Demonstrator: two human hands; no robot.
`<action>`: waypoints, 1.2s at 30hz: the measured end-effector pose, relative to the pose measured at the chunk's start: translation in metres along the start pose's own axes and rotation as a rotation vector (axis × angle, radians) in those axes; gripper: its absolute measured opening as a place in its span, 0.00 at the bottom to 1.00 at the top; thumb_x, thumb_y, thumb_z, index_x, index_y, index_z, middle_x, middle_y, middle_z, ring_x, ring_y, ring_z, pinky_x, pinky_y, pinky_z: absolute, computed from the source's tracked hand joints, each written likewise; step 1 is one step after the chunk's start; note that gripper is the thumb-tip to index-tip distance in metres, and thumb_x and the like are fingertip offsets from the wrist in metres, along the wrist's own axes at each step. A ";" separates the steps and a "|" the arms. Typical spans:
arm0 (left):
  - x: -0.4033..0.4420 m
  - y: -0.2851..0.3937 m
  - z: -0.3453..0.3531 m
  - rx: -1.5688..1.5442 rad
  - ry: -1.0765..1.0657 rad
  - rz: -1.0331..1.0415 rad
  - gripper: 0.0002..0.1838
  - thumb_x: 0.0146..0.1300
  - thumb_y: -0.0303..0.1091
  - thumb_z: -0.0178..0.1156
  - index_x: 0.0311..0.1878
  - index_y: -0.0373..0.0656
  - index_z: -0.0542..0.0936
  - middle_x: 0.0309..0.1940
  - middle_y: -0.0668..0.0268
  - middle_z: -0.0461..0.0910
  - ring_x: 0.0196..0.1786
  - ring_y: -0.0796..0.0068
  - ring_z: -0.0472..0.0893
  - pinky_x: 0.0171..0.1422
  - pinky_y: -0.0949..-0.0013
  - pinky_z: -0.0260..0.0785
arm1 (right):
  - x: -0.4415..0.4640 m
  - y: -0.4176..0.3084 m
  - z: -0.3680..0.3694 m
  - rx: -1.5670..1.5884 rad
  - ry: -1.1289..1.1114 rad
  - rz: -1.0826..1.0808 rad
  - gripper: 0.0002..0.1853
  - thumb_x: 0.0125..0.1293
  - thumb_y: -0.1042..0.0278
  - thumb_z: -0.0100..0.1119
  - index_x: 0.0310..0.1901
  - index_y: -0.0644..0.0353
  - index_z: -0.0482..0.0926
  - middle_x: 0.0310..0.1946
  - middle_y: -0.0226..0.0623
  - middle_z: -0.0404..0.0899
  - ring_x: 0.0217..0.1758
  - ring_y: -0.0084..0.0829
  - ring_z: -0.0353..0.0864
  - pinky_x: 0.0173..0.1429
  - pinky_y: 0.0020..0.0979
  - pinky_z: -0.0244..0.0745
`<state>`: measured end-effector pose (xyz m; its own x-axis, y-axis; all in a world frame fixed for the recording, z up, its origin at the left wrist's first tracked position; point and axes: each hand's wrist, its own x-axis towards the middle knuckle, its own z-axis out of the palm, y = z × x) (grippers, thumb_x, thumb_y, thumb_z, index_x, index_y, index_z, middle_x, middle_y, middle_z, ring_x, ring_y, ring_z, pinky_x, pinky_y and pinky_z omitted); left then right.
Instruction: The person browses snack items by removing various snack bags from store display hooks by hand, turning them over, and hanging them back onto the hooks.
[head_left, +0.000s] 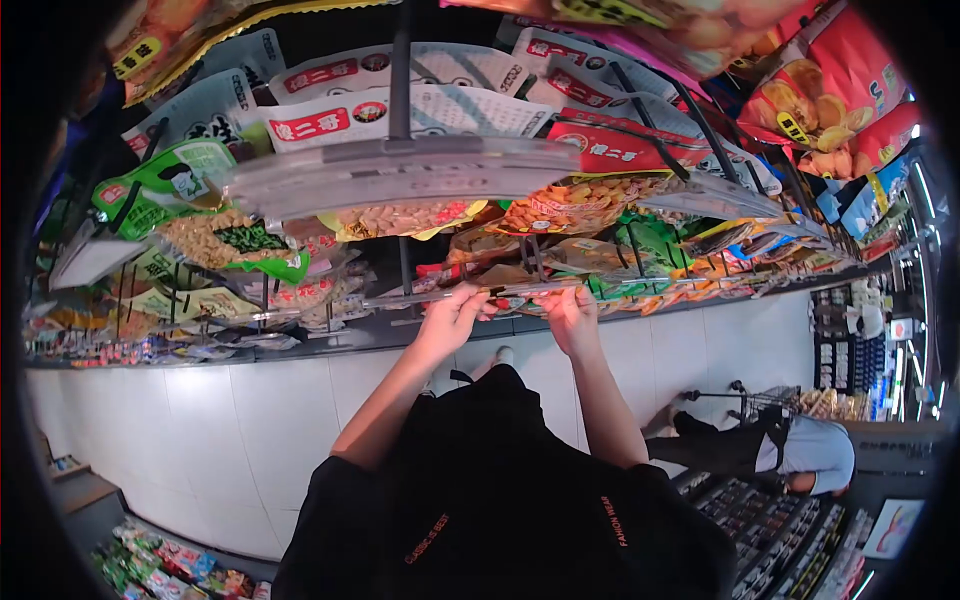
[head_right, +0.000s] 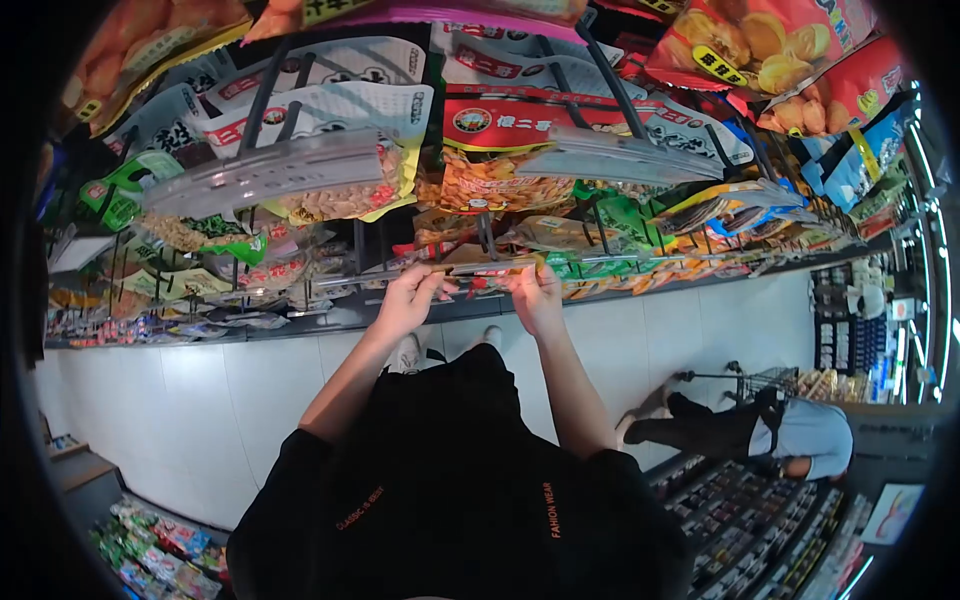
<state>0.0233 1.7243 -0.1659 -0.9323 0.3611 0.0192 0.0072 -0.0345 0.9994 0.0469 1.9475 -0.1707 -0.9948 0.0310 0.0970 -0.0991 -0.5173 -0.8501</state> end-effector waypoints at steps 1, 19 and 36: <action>0.001 -0.001 0.002 -0.048 0.046 -0.038 0.11 0.69 0.34 0.49 0.40 0.35 0.72 0.28 0.63 0.81 0.28 0.80 0.79 0.33 0.76 0.72 | 0.000 -0.003 0.005 -0.026 0.045 0.016 0.09 0.72 0.69 0.42 0.45 0.62 0.72 0.43 0.41 0.78 0.43 0.34 0.80 0.50 0.37 0.76; 0.015 -0.007 0.003 -0.044 0.085 -0.012 0.14 0.69 0.39 0.49 0.33 0.37 0.70 0.20 0.66 0.73 0.21 0.79 0.78 0.23 0.75 0.67 | 0.006 0.006 0.029 -0.102 0.333 0.028 0.08 0.70 0.70 0.45 0.41 0.67 0.71 0.33 0.44 0.79 0.30 0.31 0.81 0.34 0.27 0.75; 0.015 -0.015 -0.004 0.223 0.177 0.200 0.12 0.69 0.35 0.49 0.36 0.34 0.72 0.20 0.65 0.75 0.19 0.80 0.77 0.21 0.75 0.68 | 0.009 0.011 0.034 -0.226 0.289 0.030 0.10 0.71 0.68 0.45 0.41 0.66 0.72 0.33 0.43 0.81 0.28 0.27 0.80 0.31 0.25 0.75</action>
<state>0.0073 1.7262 -0.1808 -0.9525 0.2000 0.2295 0.2568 0.1231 0.9586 0.0378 1.9133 -0.1618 -0.9598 0.2758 -0.0523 -0.0404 -0.3204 -0.9464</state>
